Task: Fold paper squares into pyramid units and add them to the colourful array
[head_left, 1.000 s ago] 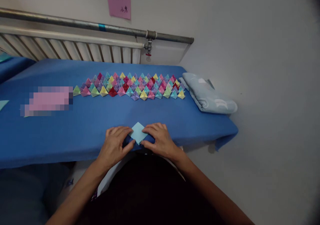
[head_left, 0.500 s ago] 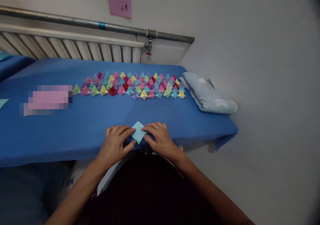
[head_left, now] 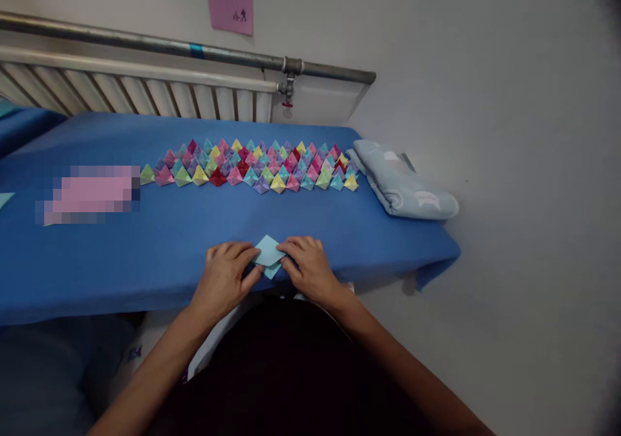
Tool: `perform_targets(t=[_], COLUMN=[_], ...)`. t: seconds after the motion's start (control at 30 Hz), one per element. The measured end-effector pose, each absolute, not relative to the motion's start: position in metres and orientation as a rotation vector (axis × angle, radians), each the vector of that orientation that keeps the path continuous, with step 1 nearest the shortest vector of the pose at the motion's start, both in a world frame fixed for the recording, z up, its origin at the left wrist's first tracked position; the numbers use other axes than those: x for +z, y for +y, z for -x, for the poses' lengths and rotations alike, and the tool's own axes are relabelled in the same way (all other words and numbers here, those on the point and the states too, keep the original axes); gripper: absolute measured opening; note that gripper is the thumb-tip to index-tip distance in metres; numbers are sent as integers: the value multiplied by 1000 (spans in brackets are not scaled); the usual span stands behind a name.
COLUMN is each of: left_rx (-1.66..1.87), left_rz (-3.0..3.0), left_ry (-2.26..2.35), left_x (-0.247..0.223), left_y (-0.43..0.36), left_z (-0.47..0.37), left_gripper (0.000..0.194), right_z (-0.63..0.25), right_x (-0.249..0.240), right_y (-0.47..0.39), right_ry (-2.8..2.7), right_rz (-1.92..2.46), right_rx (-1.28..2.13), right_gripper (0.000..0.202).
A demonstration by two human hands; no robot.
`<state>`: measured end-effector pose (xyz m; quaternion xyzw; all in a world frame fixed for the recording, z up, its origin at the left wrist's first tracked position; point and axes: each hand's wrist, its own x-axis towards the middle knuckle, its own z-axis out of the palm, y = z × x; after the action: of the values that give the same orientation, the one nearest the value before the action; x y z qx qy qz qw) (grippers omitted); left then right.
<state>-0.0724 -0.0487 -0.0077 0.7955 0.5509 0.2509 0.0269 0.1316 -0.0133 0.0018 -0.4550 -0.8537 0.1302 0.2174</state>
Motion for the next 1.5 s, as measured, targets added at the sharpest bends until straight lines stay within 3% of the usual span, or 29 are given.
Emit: perform_targets(t=[0.33,1.5], left_rx=[900,945], left_rz=[-2353,-2204], left_ry=[1792,2073], left_x=[-17,-17], left_y=[-43,-38], left_z=[74,61], left_gripper=[23,18], right_z=[-130,-123], right_x=[-5,-4], right_y=[-9,-2], right_ry=[-2163,-2050], right_rz=[1309,1436], right_rx=[448,490], right_gripper=[9,14])
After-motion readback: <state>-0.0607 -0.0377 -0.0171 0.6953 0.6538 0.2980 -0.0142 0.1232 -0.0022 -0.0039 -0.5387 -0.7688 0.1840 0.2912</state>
